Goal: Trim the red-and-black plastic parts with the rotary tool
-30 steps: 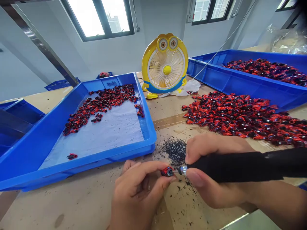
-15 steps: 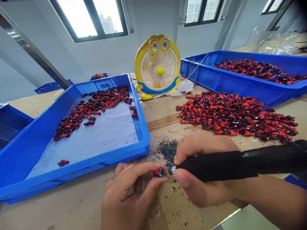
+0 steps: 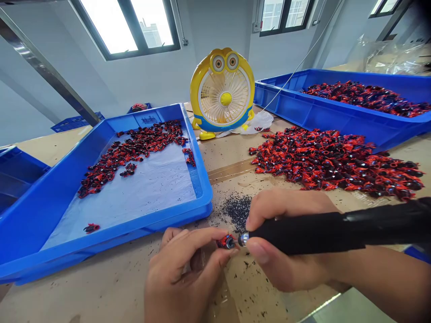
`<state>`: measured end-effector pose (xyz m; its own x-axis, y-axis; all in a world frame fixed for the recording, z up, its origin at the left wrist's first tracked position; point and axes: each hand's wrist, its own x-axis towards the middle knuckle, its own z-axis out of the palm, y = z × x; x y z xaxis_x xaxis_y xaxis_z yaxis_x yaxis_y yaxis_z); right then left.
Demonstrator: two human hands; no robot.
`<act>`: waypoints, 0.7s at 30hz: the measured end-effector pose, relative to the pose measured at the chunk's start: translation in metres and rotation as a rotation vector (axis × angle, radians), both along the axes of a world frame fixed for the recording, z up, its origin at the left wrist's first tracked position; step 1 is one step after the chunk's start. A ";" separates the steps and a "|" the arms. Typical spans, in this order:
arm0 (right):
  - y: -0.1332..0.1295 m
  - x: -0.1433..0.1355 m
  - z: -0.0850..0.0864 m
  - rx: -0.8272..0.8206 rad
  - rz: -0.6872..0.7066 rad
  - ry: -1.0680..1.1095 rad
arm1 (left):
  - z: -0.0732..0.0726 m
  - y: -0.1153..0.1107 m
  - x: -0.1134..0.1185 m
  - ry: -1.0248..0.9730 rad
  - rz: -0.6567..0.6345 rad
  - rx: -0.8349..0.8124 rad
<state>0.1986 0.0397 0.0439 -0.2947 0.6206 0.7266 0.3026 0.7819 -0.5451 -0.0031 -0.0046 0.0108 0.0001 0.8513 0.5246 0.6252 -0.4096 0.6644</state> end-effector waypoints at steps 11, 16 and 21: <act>-0.001 0.001 0.002 -0.040 0.022 0.005 | -0.001 0.001 -0.002 0.007 -0.005 0.017; -0.002 0.001 0.001 -0.035 0.014 0.025 | -0.002 0.002 -0.001 -0.008 0.006 0.022; -0.003 0.000 -0.004 -0.101 -0.006 0.073 | -0.001 0.002 -0.002 0.007 -0.001 0.012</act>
<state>0.1987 0.0370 0.0397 -0.2392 0.6936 0.6795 0.2637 0.7199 -0.6420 -0.0048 -0.0025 0.0102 0.0050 0.8448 0.5350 0.6292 -0.4185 0.6549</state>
